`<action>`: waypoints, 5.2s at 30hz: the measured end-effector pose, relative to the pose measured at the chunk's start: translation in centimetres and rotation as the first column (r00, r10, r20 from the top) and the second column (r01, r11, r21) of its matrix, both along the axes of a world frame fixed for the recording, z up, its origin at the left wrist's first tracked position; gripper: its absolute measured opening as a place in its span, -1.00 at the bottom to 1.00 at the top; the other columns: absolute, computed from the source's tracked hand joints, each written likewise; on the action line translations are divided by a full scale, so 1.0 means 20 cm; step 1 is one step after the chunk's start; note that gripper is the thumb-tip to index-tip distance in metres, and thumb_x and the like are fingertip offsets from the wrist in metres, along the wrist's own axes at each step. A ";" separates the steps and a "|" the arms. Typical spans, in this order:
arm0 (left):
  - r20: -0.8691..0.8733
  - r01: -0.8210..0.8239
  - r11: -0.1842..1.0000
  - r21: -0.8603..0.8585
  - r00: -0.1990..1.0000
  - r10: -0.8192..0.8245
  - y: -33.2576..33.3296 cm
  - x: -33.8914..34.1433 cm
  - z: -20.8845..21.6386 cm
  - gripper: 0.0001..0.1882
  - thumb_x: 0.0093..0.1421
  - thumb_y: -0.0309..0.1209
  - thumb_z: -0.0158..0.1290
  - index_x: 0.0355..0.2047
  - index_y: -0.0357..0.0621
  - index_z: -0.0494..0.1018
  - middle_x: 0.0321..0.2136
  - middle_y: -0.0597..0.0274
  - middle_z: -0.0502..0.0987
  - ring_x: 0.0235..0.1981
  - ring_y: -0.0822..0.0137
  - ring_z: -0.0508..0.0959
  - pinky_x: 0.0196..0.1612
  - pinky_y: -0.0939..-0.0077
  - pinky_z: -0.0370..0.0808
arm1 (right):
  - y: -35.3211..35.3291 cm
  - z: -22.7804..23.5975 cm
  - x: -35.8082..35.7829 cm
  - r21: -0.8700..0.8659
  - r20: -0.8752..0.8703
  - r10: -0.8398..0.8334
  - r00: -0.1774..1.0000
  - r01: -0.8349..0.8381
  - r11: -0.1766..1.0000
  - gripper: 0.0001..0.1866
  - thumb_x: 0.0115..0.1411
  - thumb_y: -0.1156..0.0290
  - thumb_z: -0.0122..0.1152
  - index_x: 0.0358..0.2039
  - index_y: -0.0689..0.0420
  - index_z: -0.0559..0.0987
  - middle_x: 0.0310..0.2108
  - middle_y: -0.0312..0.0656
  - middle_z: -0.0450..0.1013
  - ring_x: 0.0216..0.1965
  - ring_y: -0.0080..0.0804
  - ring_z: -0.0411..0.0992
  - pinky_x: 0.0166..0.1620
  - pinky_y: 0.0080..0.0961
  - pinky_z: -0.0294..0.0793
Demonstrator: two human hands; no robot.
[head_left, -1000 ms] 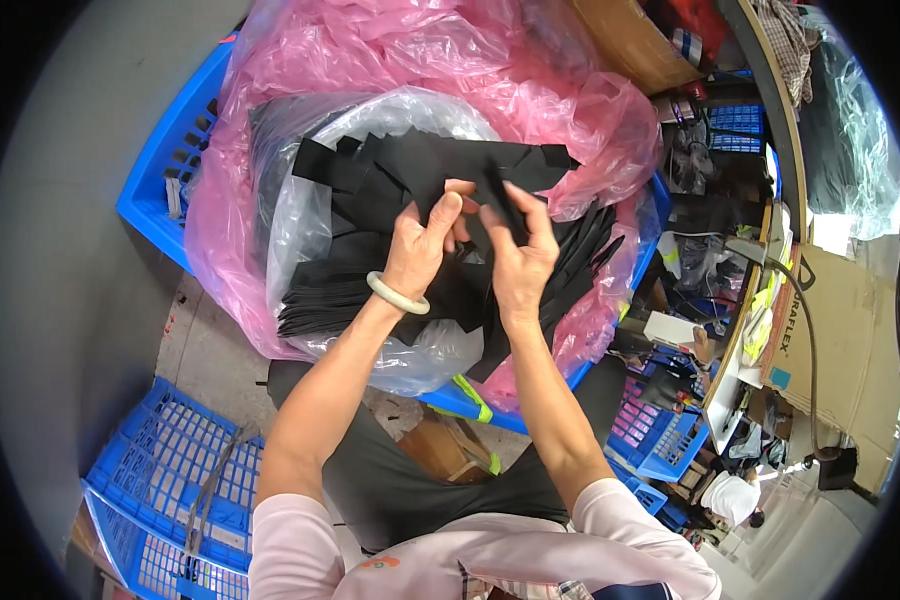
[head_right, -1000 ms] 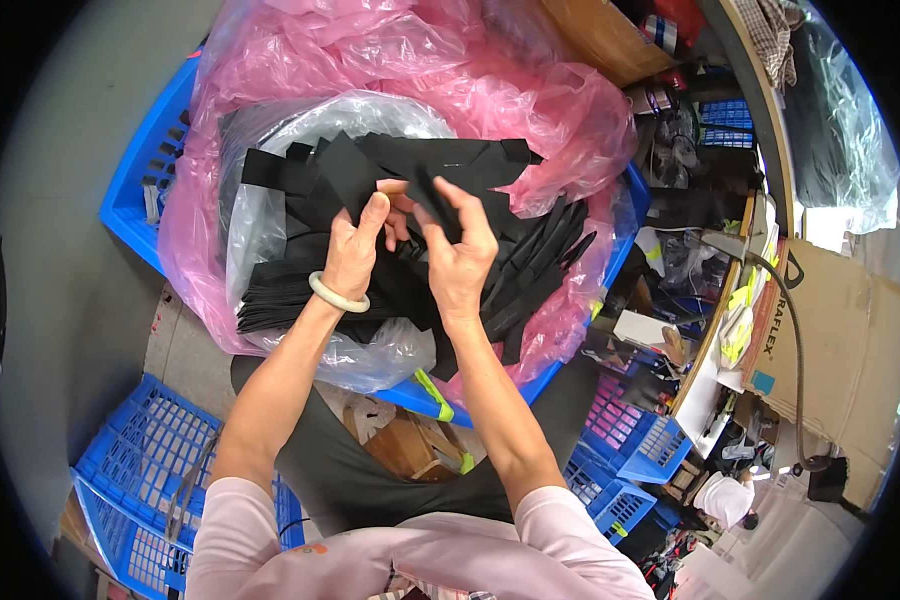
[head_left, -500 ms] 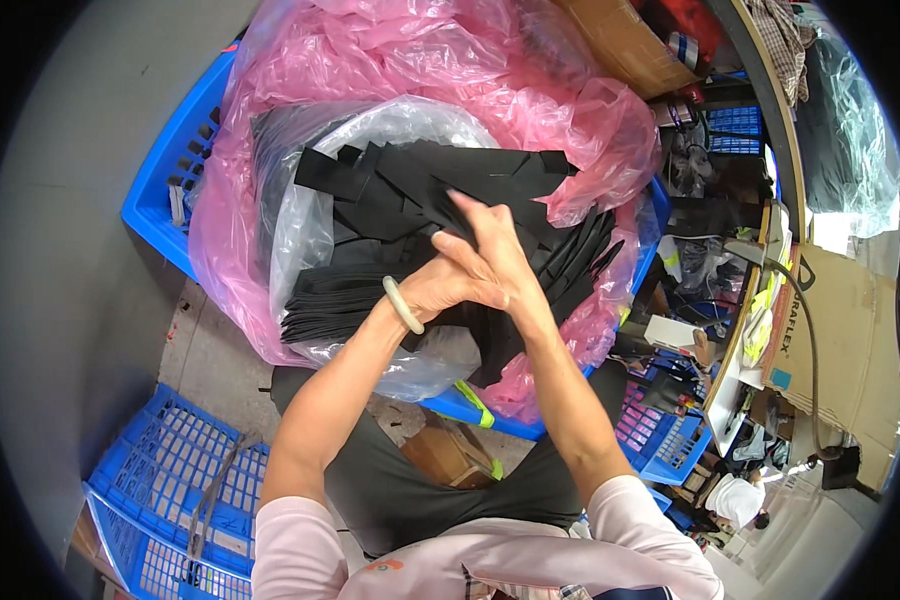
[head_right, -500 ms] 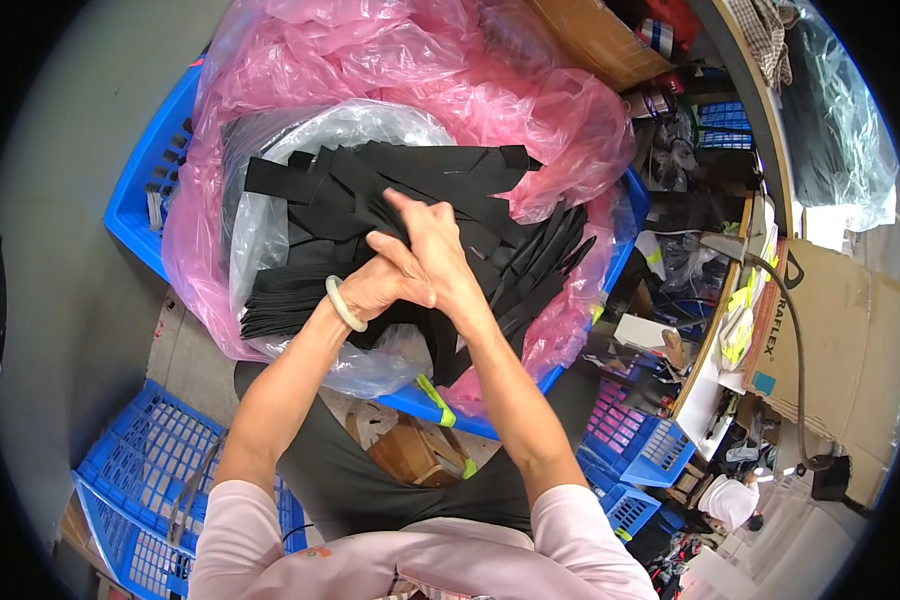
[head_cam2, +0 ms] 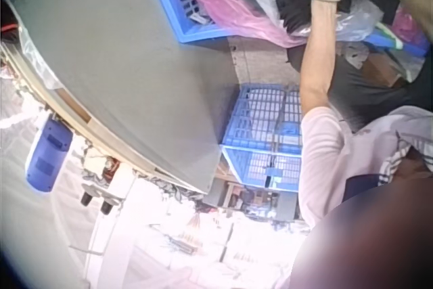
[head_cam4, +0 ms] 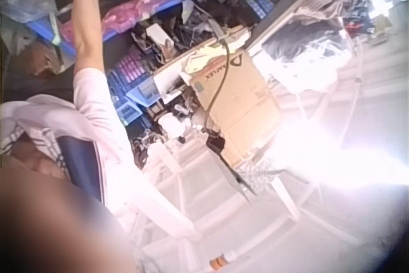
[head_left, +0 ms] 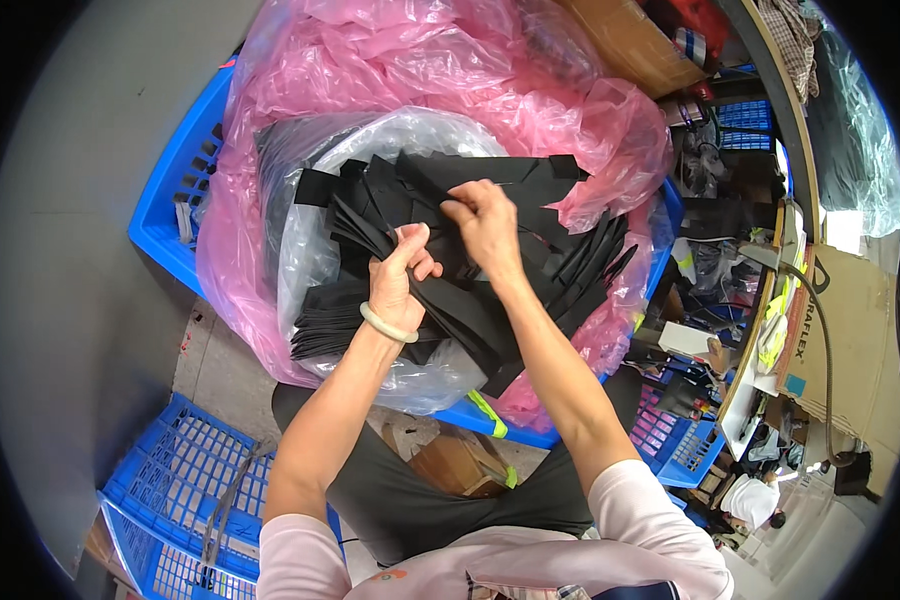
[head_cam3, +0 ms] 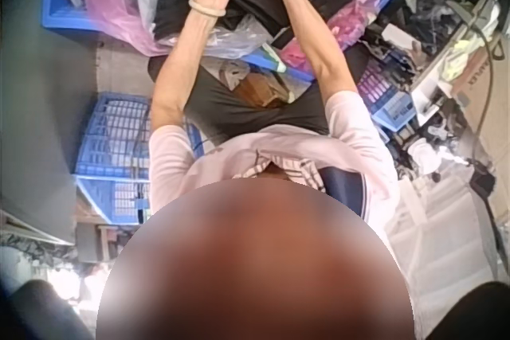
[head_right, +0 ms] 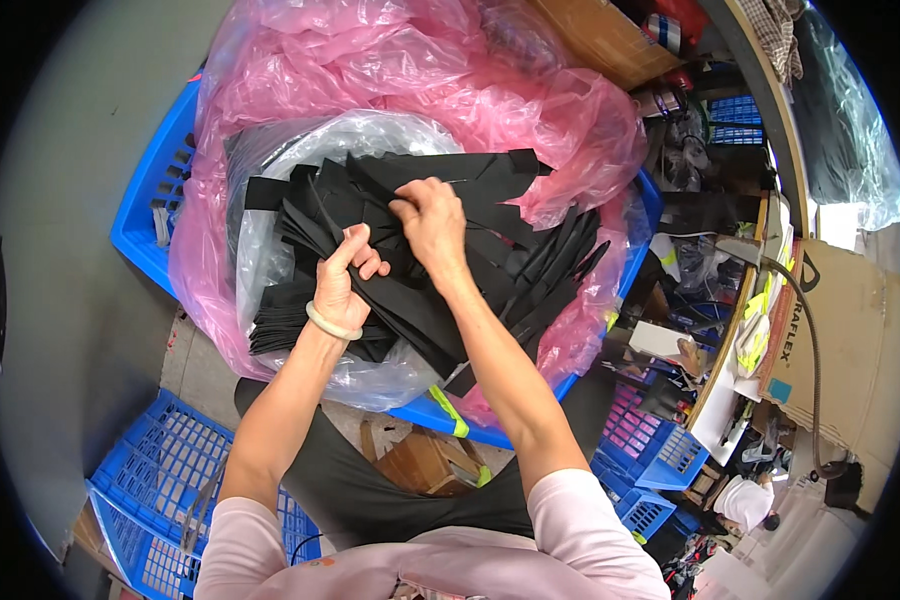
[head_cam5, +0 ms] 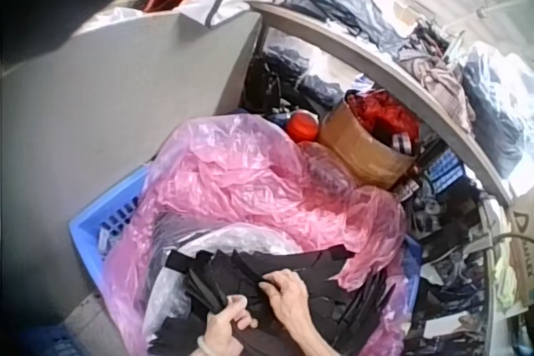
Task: Organizing and stacking black fabric pieces from a bin.
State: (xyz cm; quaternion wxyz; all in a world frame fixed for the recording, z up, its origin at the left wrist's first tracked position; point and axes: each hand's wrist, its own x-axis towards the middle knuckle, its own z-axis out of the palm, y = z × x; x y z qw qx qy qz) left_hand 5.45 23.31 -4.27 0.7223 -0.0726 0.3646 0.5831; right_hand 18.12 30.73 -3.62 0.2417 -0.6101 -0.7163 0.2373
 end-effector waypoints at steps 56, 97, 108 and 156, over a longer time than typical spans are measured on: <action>0.152 0.151 0.971 0.188 0.972 -0.180 -0.01 0.01 0.02 -0.77 0.16 -0.24 0.15 -0.31 -0.10 0.44 -0.50 0.43 0.37 -0.52 0.53 0.32 -0.40 0.62 0.33 | -0.06 0.29 -0.02 -0.690 -0.718 -0.573 0.395 -0.293 0.662 -0.85 0.21 0.45 0.12 -0.28 0.27 0.46 -0.70 -0.29 0.32 -0.83 -0.68 0.10 -0.77 -0.71 0.04; 0.073 0.014 1.000 0.005 0.997 -0.014 -0.25 0.08 0.12 -0.64 0.30 -0.21 -0.09 -0.07 -0.25 0.37 -0.71 0.38 0.16 -0.63 0.45 0.28 -0.30 0.35 0.43 | 0.08 0.14 0.19 0.388 0.343 0.342 0.875 -0.463 0.797 -0.83 -0.13 0.58 0.25 -0.49 0.15 0.45 -0.39 -0.25 0.38 -0.35 -0.25 0.40 -0.33 -0.39 0.42; 0.032 0.079 0.996 0.034 0.996 -0.080 -0.20 0.08 0.08 -0.65 0.33 -0.24 -0.14 -0.04 -0.24 0.35 -0.70 0.39 0.18 -0.60 0.45 0.29 -0.29 0.38 0.45 | -0.04 0.04 0.23 0.272 0.388 0.412 0.824 -0.529 0.804 -0.81 -0.20 0.57 0.27 -0.49 0.16 0.50 -0.10 -0.14 0.42 -0.05 -0.17 0.38 -0.04 -0.29 0.35; -0.157 0.046 0.982 0.182 0.987 -0.017 -0.23 0.11 0.01 -0.83 0.13 -0.39 0.06 -0.30 -0.18 0.42 -0.18 0.20 0.48 -0.19 0.34 0.49 -0.05 0.41 0.42 | -0.15 0.41 0.01 -0.481 -0.416 0.124 0.901 -0.334 0.811 -0.62 0.10 0.30 0.24 -0.18 0.35 0.54 -0.20 0.01 0.49 -0.24 -0.29 0.50 -0.17 -0.46 0.46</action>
